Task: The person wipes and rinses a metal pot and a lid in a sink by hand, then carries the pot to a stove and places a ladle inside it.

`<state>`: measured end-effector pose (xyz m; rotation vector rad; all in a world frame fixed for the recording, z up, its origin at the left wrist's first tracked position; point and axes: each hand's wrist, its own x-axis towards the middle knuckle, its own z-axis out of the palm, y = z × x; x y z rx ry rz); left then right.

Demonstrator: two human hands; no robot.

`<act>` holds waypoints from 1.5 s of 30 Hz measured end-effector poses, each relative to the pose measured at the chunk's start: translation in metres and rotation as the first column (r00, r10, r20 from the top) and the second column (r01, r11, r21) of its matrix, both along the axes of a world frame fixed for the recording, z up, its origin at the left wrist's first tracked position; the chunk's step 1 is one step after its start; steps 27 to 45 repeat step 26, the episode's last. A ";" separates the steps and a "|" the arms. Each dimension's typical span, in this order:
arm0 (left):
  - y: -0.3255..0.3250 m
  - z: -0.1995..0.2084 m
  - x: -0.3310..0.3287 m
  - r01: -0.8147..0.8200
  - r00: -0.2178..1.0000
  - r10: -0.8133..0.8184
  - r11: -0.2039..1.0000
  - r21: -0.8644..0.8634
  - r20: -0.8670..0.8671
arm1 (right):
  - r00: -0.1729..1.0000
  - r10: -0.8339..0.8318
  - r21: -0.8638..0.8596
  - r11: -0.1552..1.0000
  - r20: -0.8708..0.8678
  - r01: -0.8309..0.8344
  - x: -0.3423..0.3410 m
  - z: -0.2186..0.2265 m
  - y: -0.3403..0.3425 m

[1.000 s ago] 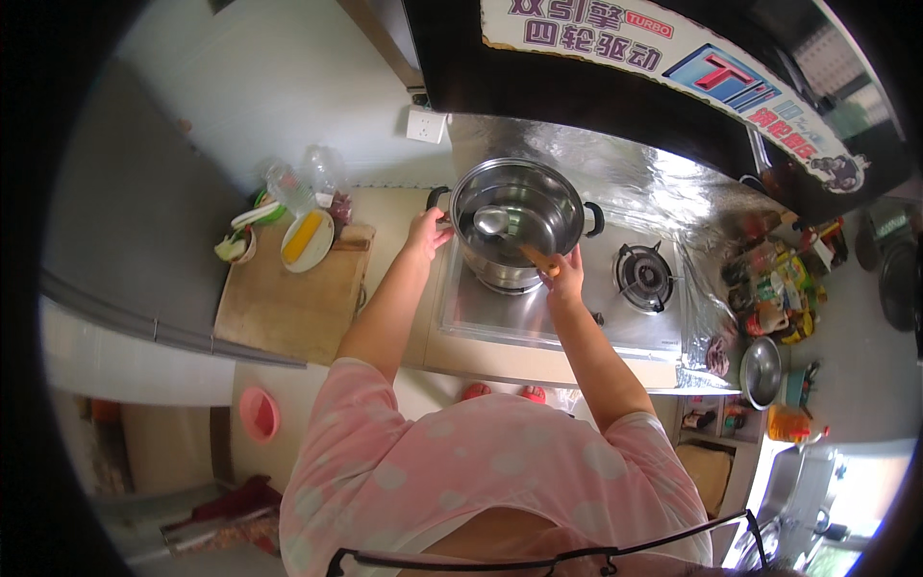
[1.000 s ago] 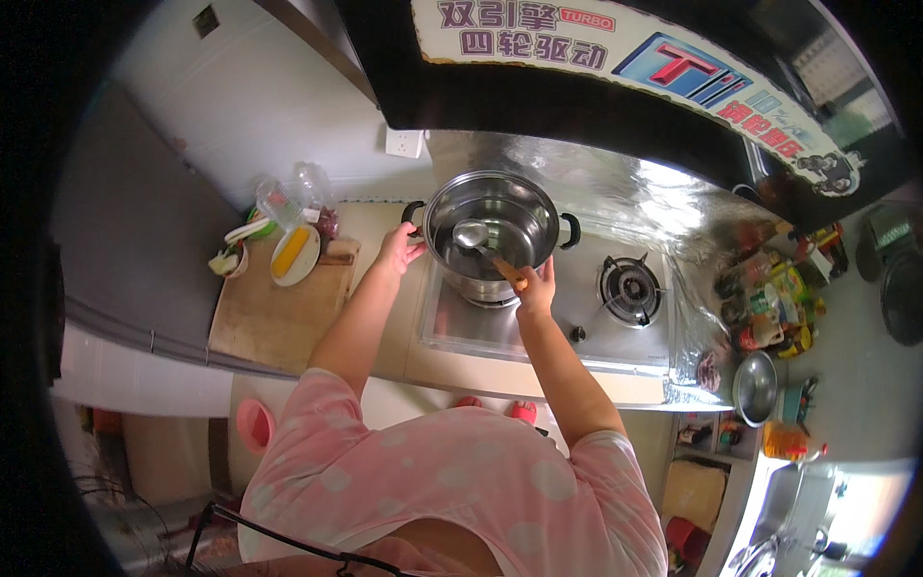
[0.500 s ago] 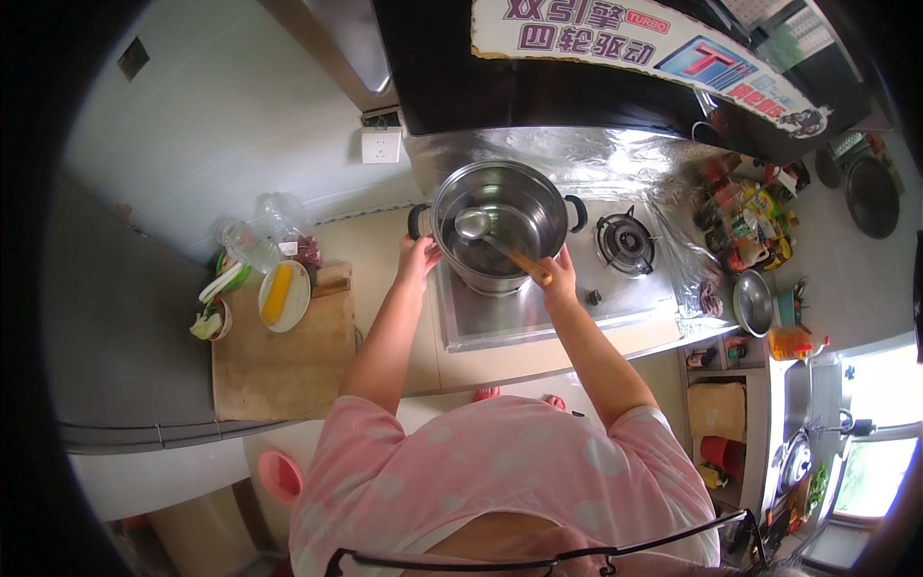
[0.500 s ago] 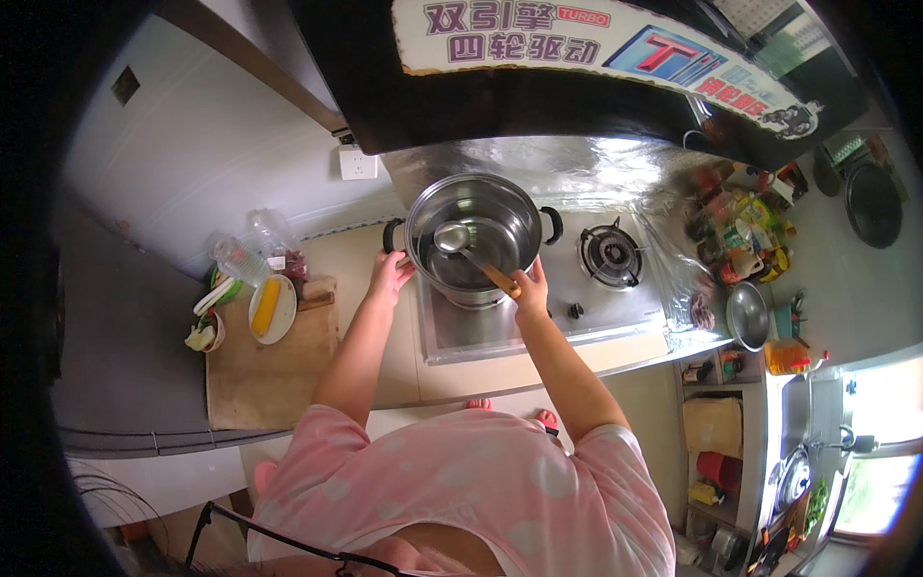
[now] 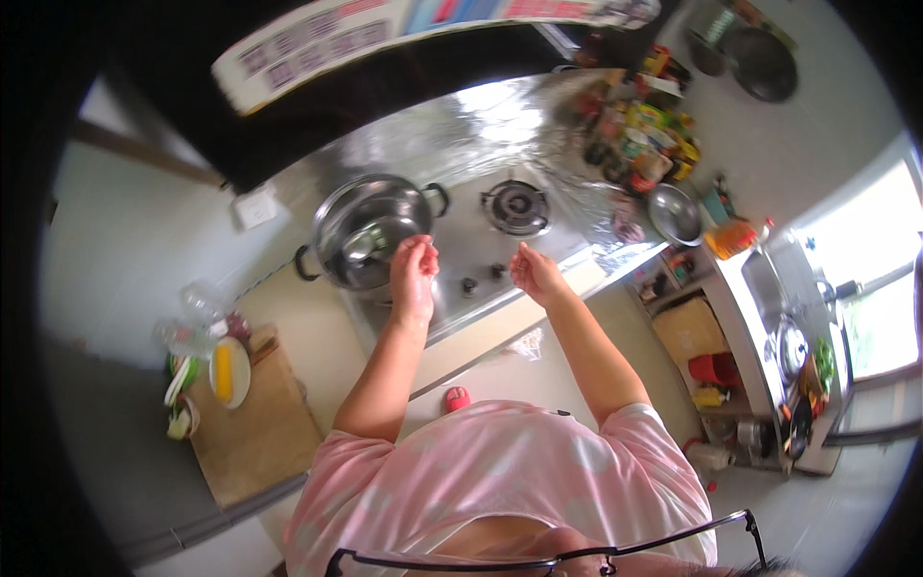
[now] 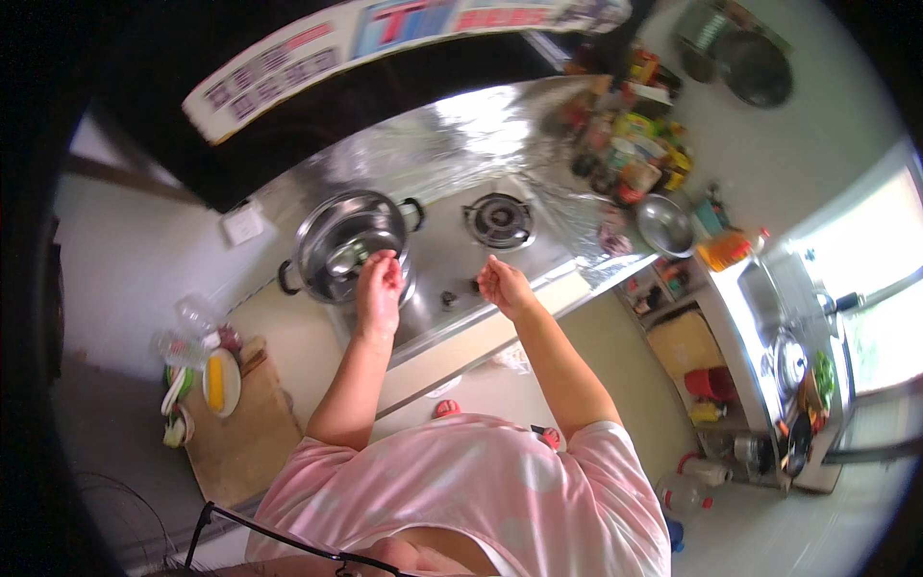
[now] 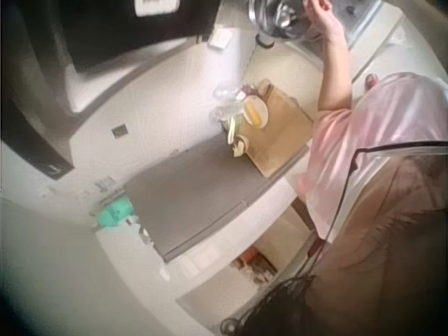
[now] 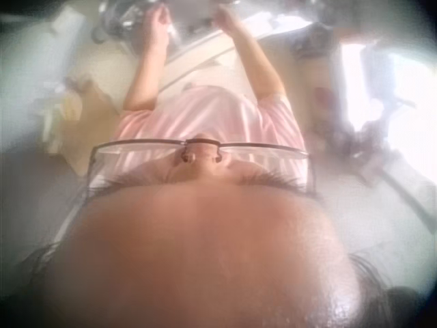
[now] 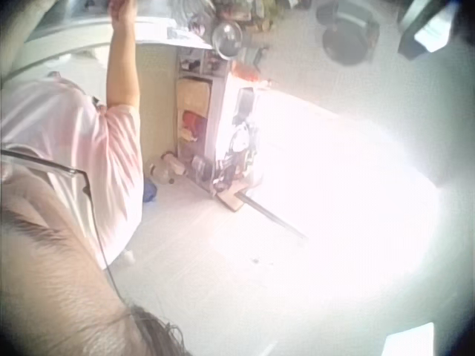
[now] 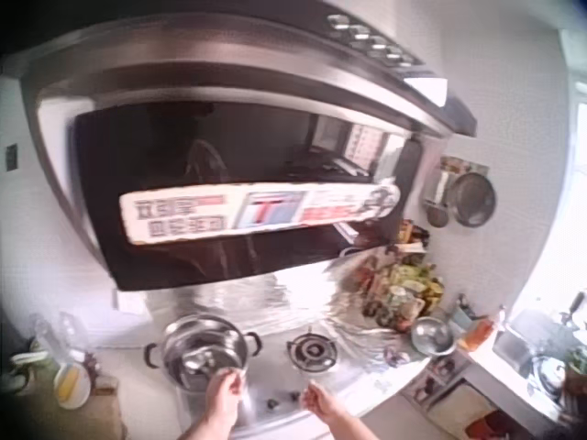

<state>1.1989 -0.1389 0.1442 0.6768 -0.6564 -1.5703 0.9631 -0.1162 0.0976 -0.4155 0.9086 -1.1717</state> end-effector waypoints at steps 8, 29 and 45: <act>0.055 -0.030 -0.250 0.615 0.786 -0.543 0.736 0.284 -0.296 | 0.946 -0.323 0.005 0.946 0.019 0.323 -0.200 0.023 0.158; 0.215 -0.088 -0.653 0.844 0.322 -0.928 0.191 0.502 -0.190 | 0.400 -0.900 0.124 0.423 0.173 0.898 -0.498 -0.016 0.432; 0.215 -0.088 -0.653 0.844 0.322 -0.928 0.191 0.502 -0.190 | 0.400 -0.900 0.124 0.423 0.173 0.898 -0.498 -0.016 0.432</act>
